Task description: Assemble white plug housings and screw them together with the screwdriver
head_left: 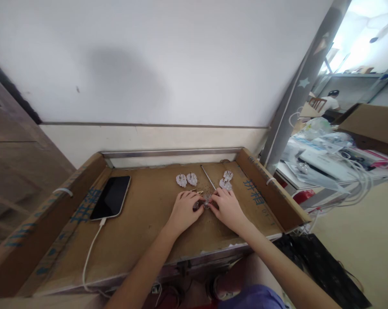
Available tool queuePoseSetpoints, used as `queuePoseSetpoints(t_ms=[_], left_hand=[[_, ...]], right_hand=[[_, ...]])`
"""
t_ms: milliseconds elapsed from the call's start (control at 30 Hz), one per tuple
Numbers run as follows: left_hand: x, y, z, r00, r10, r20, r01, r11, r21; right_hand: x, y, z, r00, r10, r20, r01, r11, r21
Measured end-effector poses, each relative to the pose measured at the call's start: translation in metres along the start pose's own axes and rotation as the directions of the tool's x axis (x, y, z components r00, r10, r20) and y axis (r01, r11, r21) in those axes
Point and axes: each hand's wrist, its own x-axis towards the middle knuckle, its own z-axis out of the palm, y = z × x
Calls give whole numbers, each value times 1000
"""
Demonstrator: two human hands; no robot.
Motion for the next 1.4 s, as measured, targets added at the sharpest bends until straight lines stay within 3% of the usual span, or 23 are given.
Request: queuePoseSetpoints(t_ms=[367,667,733,800,867,933,1000,1067,1100,1167,1233,1300,1400], left_hand=[[6,-2,5,1000,27,15,-27,1000,-16],[7,-2,4,1000,22,2,-22,999,-48],[7,-2,5,1000,19,2,-19,998,-56],[7,-2,5,1000,25,0,-25,997,-69],[7,-2,5,999,39,-1,-39,996,-82],[7,-2,6,999,43,0,-43,996,-84],[7,-2,6,999,34,5,-33,996,-83],[7,-1,5,1000,17,13,-16,996,-85],[7,-1,4,1000,10,19,-8,996,-88],[8,0,3,1000,-2,28,4,995,-96],[8,0,2,999,-6,38,9,995,-100],[9,0,3,999,-5,43,10,995,-100],[9,-2,5,1000,-5,30,8,995,-100]], right_hand=[[5,-5,-12,998,-27,59,33,995,-94],[-69,14,-29,990,111,82,-104,990,-92],[-76,21,-48,993,118,21,-118,993,-27],[-74,25,-77,976,130,-172,-105,984,147],[-63,25,-108,909,128,-397,-13,960,279],[-46,21,-130,837,143,-528,75,926,370],[-25,11,-140,777,199,-597,217,806,551],[-6,0,-143,779,324,-536,321,528,786],[2,-6,-144,755,401,-519,349,423,836],[12,-18,-150,646,533,-547,439,327,837],[17,-27,-160,575,582,-575,505,300,809],[18,-35,-167,591,577,-564,529,251,811],[22,-45,-169,665,555,-500,520,136,843]])
